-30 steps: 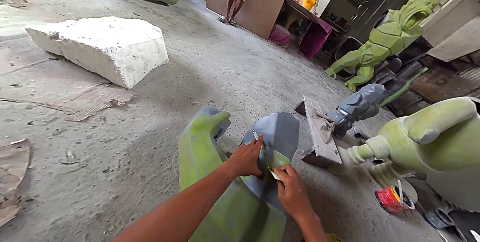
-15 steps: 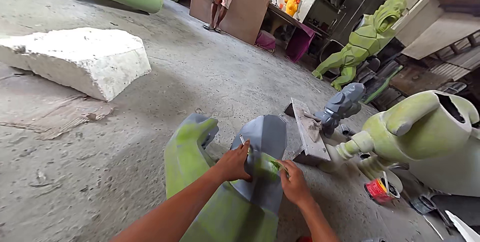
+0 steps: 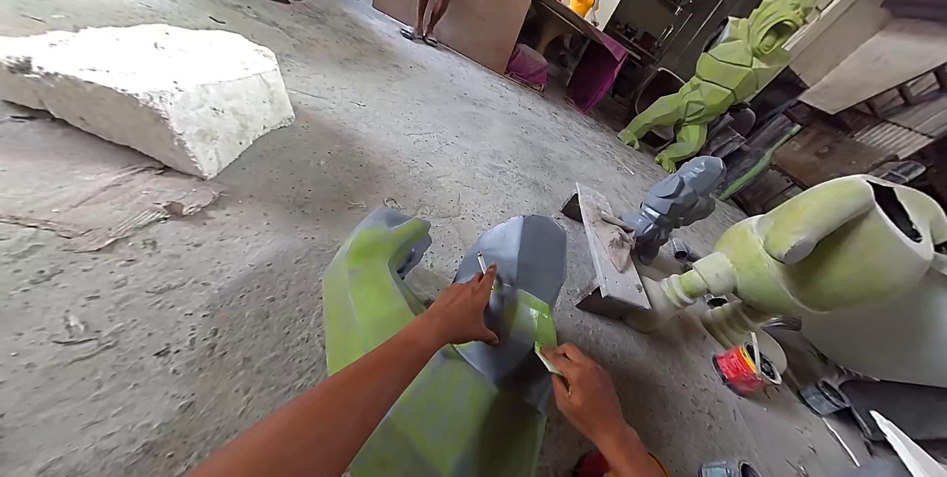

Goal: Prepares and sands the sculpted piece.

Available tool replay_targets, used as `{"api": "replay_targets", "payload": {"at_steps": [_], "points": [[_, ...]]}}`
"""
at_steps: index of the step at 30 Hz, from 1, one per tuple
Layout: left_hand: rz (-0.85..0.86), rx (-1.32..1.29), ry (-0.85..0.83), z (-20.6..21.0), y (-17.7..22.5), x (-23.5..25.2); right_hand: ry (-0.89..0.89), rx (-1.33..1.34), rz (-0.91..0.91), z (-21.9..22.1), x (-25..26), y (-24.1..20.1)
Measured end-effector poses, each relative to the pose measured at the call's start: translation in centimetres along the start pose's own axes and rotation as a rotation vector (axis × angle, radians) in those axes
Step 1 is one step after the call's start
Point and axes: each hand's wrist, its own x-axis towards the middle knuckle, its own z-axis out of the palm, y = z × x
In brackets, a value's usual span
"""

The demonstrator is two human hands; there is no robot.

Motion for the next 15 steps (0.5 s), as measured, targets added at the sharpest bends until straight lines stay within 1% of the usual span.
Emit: {"api": "replay_targets", "payload": {"at_steps": [4,8,10,15], "points": [[0.003,0.003,-0.02,-0.1,-0.5,-0.1,0.085,0.21,-0.019,-0.9,2.4,1.9],[0.023,0.002,-0.026,-0.3,-0.5,-0.1,0.04,0.253,0.008,-0.9,4.9,1.6],[0.017,0.009,-0.035,-0.5,-0.4,-0.1,0.023,0.242,0.021,-0.6,4.6,1.1],[0.008,-0.024,0.005,-0.4,-0.2,-0.1,0.121,0.269,-0.015,1.0,1.3,0.3]]}}
